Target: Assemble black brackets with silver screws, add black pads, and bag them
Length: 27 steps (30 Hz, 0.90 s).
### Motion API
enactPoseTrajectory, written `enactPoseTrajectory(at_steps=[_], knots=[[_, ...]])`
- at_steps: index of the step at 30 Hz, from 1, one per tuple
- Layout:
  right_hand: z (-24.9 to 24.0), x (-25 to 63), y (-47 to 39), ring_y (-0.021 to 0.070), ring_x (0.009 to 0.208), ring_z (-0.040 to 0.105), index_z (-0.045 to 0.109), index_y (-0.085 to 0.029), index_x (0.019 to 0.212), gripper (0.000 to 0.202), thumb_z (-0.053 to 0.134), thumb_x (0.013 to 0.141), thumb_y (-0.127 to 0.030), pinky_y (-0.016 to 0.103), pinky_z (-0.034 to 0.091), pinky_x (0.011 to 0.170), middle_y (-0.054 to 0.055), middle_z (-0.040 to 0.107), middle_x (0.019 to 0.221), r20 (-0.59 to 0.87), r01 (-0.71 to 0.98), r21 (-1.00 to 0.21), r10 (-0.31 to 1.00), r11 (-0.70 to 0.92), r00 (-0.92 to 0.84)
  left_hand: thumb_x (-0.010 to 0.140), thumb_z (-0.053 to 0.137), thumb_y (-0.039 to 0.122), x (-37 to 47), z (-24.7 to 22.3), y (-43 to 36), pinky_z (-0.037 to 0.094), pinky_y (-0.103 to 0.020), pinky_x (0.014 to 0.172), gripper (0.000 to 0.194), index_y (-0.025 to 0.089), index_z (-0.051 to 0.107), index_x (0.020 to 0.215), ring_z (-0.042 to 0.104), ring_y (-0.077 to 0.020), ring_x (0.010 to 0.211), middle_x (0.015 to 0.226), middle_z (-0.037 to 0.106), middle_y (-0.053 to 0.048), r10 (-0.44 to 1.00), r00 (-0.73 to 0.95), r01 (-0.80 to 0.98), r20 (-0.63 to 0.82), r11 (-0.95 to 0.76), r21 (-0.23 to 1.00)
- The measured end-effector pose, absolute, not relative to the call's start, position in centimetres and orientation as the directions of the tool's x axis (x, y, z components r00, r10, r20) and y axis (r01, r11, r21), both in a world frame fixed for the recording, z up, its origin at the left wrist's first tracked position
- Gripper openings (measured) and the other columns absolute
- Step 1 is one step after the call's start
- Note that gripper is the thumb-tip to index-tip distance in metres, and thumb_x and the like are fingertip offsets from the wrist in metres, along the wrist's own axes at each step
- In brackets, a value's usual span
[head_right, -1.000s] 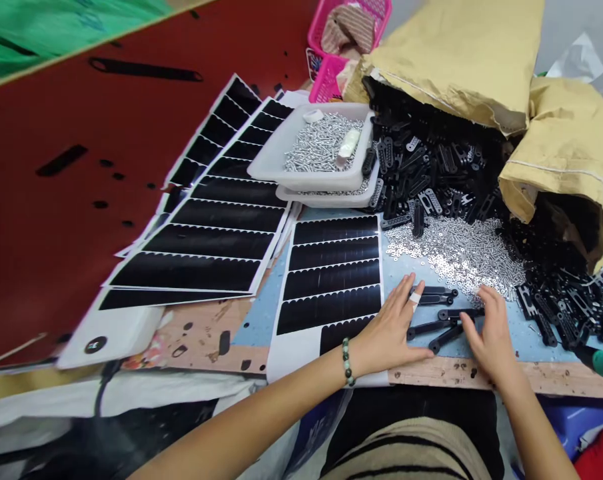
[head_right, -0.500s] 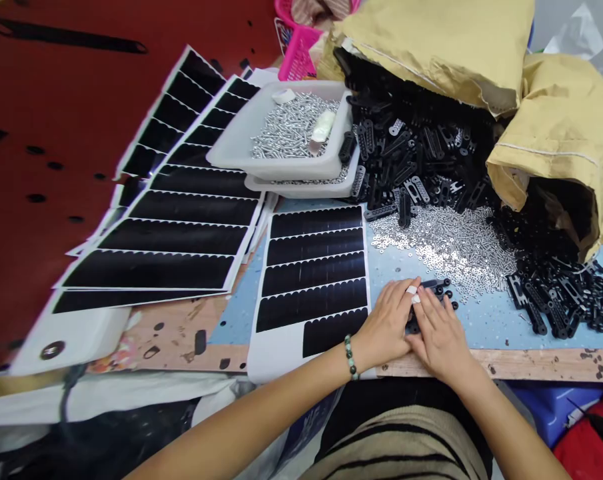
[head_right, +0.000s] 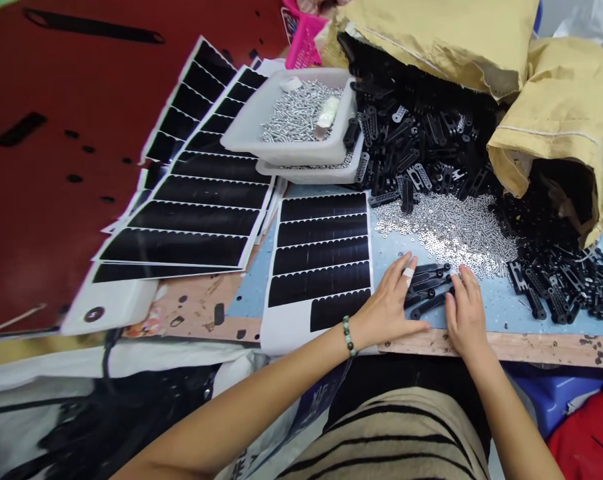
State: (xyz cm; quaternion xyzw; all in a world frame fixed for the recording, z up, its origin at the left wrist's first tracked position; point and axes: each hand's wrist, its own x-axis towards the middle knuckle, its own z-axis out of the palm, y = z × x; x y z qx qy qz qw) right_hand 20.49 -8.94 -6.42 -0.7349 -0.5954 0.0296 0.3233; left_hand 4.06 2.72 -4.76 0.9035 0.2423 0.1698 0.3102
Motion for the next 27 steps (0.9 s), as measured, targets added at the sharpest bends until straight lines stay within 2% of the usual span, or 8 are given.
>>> enactPoseTrajectory(at_steps=[2, 5, 8, 14, 18, 21, 24, 27], knots=[[-6.5, 20.5, -9.8, 0.0272, 0.136, 0.034, 0.035, -0.021, 0.14, 0.047, 0.038, 0.093, -0.021, 0.057, 0.036, 0.106, 0.015, 0.037, 0.145, 0.33, 0.847, -0.523, 0.893, -0.097, 0.306, 0.055, 0.08, 0.057, 3.4, -4.9, 2.4, 0.022, -0.058, 0.111, 0.132, 0.015, -0.005, 0.147, 0.006, -0.0395, 0.141, 0.152, 0.004, -0.025, 0.535, 0.83, 0.332, 0.156, -0.7, 0.633], [-6.8, 19.6, -10.4, 0.0267, 0.135, 0.036, 0.032, -0.02, 0.142, 0.049, 0.038, 0.094, -0.021, 0.055, 0.038, 0.106, 0.016, 0.04, 0.144, 0.305, 0.832, -0.55, 0.912, -0.067, 0.275, 0.055, 0.08, 0.06, 3.3, -5.3, 2.0, 0.018, -0.062, 0.11, 0.134, 0.018, -0.009, 0.146, -0.001, -0.0408, 0.141, 0.152, -0.003, -0.025, 0.525, 0.838, 0.337, 0.15, -0.714, 0.614], [-7.0, 18.6, -10.5, 0.027, 0.135, 0.037, 0.032, -0.02, 0.142, 0.049, 0.038, 0.094, -0.021, 0.054, 0.04, 0.105, 0.016, 0.042, 0.143, 0.286, 0.817, -0.577, 0.933, -0.015, 0.219, 0.062, 0.077, 0.054, 4.0, -5.4, 1.9, 0.021, -0.061, 0.11, 0.124, 0.016, -0.004, 0.147, 0.004, -0.0403, 0.141, 0.152, 0.005, -0.024, 0.543, 0.83, 0.366, 0.128, -0.703, 0.609], [-6.7, 19.4, -10.5, 0.027, 0.13, 0.043, 0.039, -0.021, 0.137, 0.044, 0.043, 0.093, -0.022, 0.053, 0.042, 0.103, 0.016, 0.043, 0.139, 0.32, 0.786, -0.617, 0.901, -0.036, 0.293, 0.069, 0.068, 0.031, 5.2, -4.5, 2.5, 0.033, -0.054, 0.107, 0.084, 0.011, 0.027, 0.139, 0.038, -0.0349, 0.125, 0.132, 0.04, -0.019, 0.568, 0.815, 0.4, 0.117, -0.697, 0.594], [-5.9, 20.2, -10.4, 0.0268, 0.123, 0.05, 0.044, -0.023, 0.133, 0.042, 0.043, 0.092, -0.021, 0.053, 0.045, 0.1, 0.015, 0.05, 0.132, 0.389, 0.771, -0.637, 0.859, -0.012, 0.334, 0.068, 0.065, 0.028, 5.2, -4.1, 3.1, 0.037, -0.052, 0.103, 0.077, 0.011, 0.032, 0.135, 0.04, -0.0336, 0.121, 0.127, 0.042, -0.017, 0.538, 0.828, 0.348, 0.158, -0.715, 0.607], [-5.5, 19.8, -10.3, 0.0267, 0.123, 0.051, 0.043, -0.023, 0.135, 0.044, 0.043, 0.091, -0.02, 0.053, 0.045, 0.099, 0.014, 0.054, 0.13, 0.419, 0.794, -0.598, 0.887, 0.109, 0.194, 0.068, 0.065, 0.031, 5.1, -4.1, 3.3, 0.036, -0.054, 0.102, 0.078, 0.013, 0.032, 0.136, 0.039, -0.0347, 0.122, 0.127, 0.042, -0.017, 0.548, 0.827, 0.383, 0.123, -0.71, 0.591], [-5.3, 18.4, -10.1, 0.0257, 0.127, 0.047, 0.046, -0.022, 0.135, 0.045, 0.046, 0.089, -0.021, 0.053, 0.038, 0.105, 0.011, 0.057, 0.13, 0.351, 0.823, -0.515, 0.935, 0.239, -0.052, 0.07, 0.061, 0.03, 4.9, -4.3, 3.2, 0.035, -0.053, 0.103, 0.075, 0.013, 0.032, 0.138, 0.039, -0.0345, 0.123, 0.128, 0.043, -0.017, 0.565, 0.82, 0.421, 0.09, -0.702, 0.574], [-5.0, 16.8, -9.8, 0.0247, 0.127, 0.046, 0.05, -0.023, 0.132, 0.042, 0.046, 0.09, -0.021, 0.054, 0.029, 0.11, 0.008, 0.059, 0.128, 0.246, 0.865, -0.463, 0.966, 0.193, -0.084, 0.071, 0.055, 0.019, 4.9, -4.7, 3.2, 0.034, -0.052, 0.104, 0.072, 0.012, 0.03, 0.139, 0.039, -0.0328, 0.124, 0.13, 0.042, -0.017, 0.564, 0.818, 0.408, 0.115, -0.709, 0.575]])
